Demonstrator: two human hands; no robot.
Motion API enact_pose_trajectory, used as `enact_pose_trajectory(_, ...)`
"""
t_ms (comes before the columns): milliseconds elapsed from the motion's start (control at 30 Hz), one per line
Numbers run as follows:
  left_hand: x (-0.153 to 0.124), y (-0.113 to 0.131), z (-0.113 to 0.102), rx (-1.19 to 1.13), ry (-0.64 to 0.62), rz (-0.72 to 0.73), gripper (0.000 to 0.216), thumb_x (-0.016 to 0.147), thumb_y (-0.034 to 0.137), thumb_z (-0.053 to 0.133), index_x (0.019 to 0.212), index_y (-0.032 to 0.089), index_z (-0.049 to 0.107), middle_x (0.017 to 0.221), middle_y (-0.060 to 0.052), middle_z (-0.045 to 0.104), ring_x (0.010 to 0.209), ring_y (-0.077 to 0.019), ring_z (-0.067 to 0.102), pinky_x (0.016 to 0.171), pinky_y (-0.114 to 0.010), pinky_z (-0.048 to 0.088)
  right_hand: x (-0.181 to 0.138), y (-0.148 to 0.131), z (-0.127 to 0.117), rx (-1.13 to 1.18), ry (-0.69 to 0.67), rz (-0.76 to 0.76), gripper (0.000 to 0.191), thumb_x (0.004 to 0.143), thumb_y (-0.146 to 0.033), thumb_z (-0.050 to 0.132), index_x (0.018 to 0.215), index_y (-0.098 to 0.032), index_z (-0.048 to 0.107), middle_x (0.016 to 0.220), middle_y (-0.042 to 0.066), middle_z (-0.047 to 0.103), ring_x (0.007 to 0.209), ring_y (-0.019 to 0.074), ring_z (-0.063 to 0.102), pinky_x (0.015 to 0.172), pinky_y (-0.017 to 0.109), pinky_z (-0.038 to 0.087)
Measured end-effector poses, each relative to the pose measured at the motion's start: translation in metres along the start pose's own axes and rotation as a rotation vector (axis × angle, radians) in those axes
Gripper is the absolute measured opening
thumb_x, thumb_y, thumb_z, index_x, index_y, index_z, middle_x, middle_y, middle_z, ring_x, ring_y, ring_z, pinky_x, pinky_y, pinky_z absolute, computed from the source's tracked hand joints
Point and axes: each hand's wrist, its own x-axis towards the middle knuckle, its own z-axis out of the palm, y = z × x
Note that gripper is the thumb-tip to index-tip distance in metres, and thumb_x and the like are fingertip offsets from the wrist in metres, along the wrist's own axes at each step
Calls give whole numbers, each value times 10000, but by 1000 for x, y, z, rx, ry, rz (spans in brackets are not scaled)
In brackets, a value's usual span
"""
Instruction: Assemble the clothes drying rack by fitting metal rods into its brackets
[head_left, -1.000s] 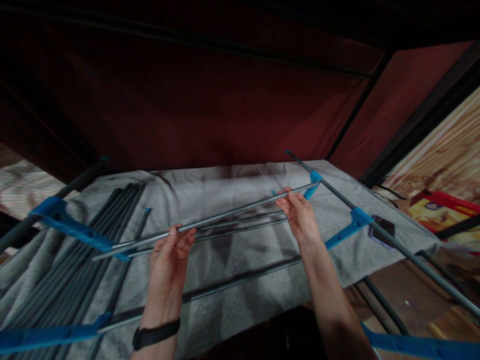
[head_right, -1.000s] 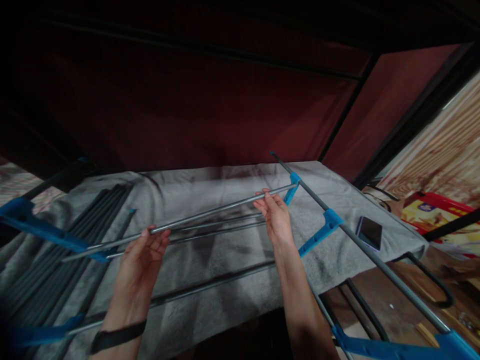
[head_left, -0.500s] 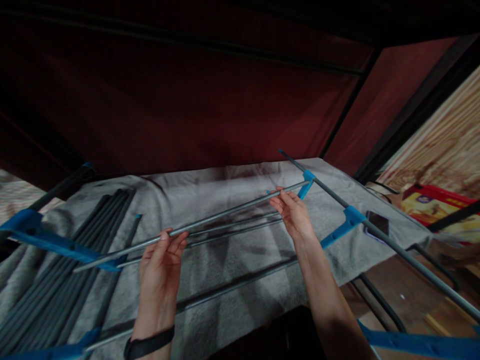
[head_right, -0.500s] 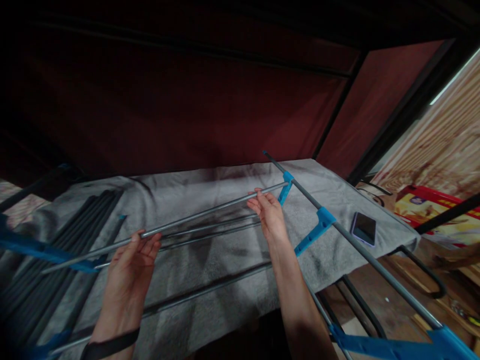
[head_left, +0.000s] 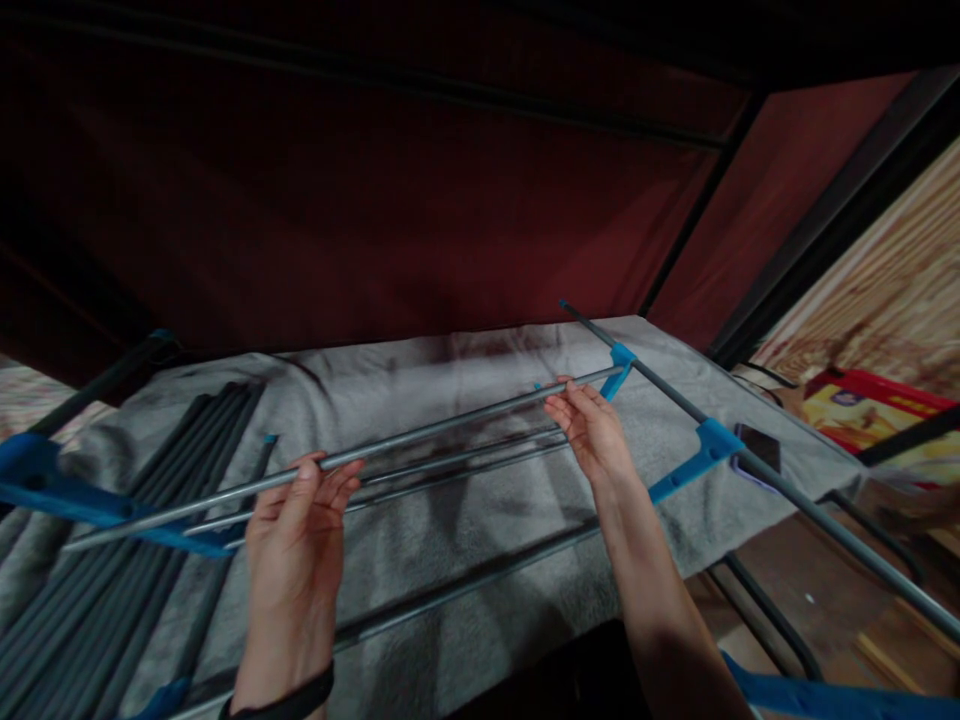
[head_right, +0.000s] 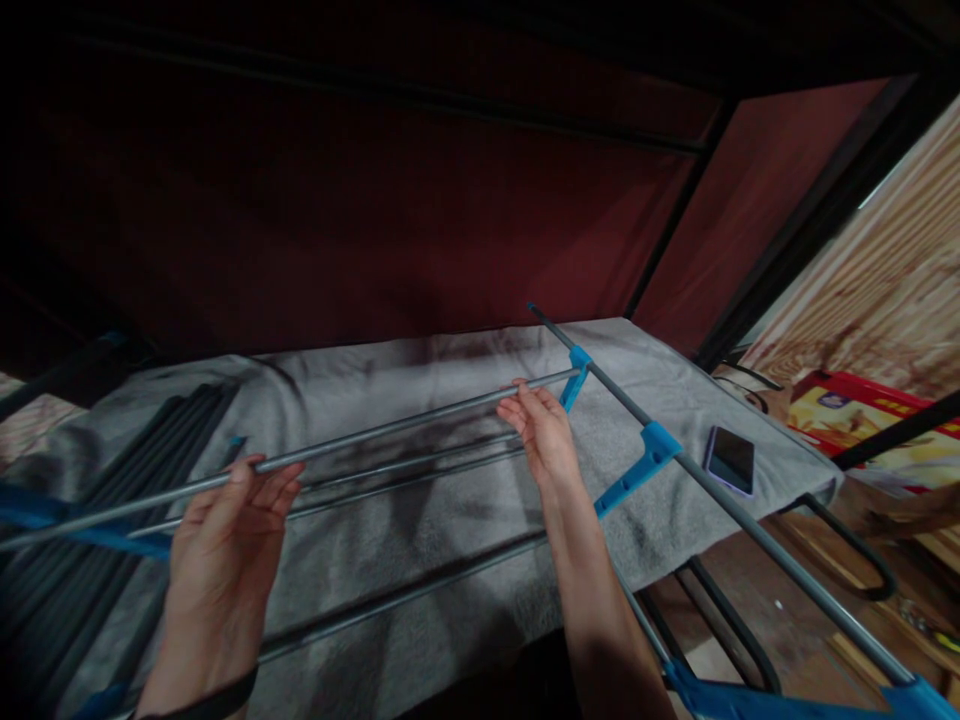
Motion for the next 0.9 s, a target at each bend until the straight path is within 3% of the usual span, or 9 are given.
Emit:
enact_pose_trajectory(133, -1, 7, 7, 19, -6, 22, 217, 668, 267, 873, 704, 204, 669, 880, 70, 742, 711, -168, 742, 672, -282, 601, 2, -4, -8, -193, 10, 35, 343, 759, -512, 791, 816, -200, 658, 742, 23, 706, 645, 134, 665, 619, 249, 591)
enact_pose_trajectory(233, 0, 13, 12, 21, -18, 69, 206, 679, 269, 874, 744, 197, 691, 855, 61, 741, 710, -166, 740, 682, -278, 598, 6, -6, -27, -424, 168, -78, 424, 803, -627, 673, 774, -207, 620, 656, 8, 640, 564, 133, 582, 544, 261, 529)
enact_pose_trajectory(300, 0, 16, 15, 32, -24, 107, 197, 693, 272, 867, 770, 188, 707, 828, 51, 740, 697, -163, 736, 680, -277, 598, 10, -7, -42, -573, 346, -276, 373, 819, -587, 653, 842, -217, 612, 726, 7, 631, 655, 156, 594, 635, 294, 538)
enact_pose_trajectory(367, -1, 20, 19, 51, -37, 135, 185, 710, 280, 857, 797, 185, 725, 795, 45, 735, 682, -156, 730, 673, -270, 599, 14, -8, -55, -730, 514, -483, 343, 814, -499, 662, 1005, -218, 616, 982, 62, 662, 910, 212, 626, 826, 362, 538)
enact_pose_trajectory(433, -2, 23, 22, 62, -51, 163, 164, 732, 288, 844, 811, 192, 737, 787, 43, 736, 686, -145, 724, 682, -261, 602, 19, -8, -63, -838, 585, -599, 440, 793, -427, 654, 1177, -221, 594, 1262, 112, 601, 1171, 262, 560, 1004, 431, 468)
enact_pose_trajectory(500, -4, 25, 24, 62, -59, 185, 157, 735, 292, 845, 794, 197, 735, 777, 44, 737, 693, -137, 720, 699, -261, 608, 23, -7, -65, -803, 504, -603, 512, 778, -385, 627, 1265, -238, 576, 1379, 106, 554, 1290, 267, 502, 1097, 457, 397)
enact_pose_trajectory(600, -7, 27, 26, 53, -58, 181, 195, 698, 295, 873, 751, 189, 718, 787, 45, 743, 704, -139, 721, 712, -264, 619, 28, -5, -63, -593, 332, -540, 519, 755, -344, 612, 1267, -263, 592, 1356, 63, 604, 1299, 237, 522, 1146, 445, 354)
enact_pose_trajectory(733, -8, 29, 27, 66, -47, 169, 184, 707, 281, 867, 763, 183, 722, 815, 40, 745, 732, -134, 725, 738, -260, 626, 31, -2, -60, -532, 330, -517, 516, 727, -314, 624, 1242, -278, 604, 1325, 38, 637, 1263, 226, 550, 1172, 452, 324)
enact_pose_trajectory(900, -9, 34, 30, 95, -33, 196, 180, 707, 274, 863, 775, 177, 728, 802, 44, 730, 703, -133, 721, 725, -257, 630, 31, 0, -63, -570, 340, -512, 528, 735, -302, 600, 1263, -283, 595, 1278, 37, 655, 1204, 220, 581, 1138, 454, 375)
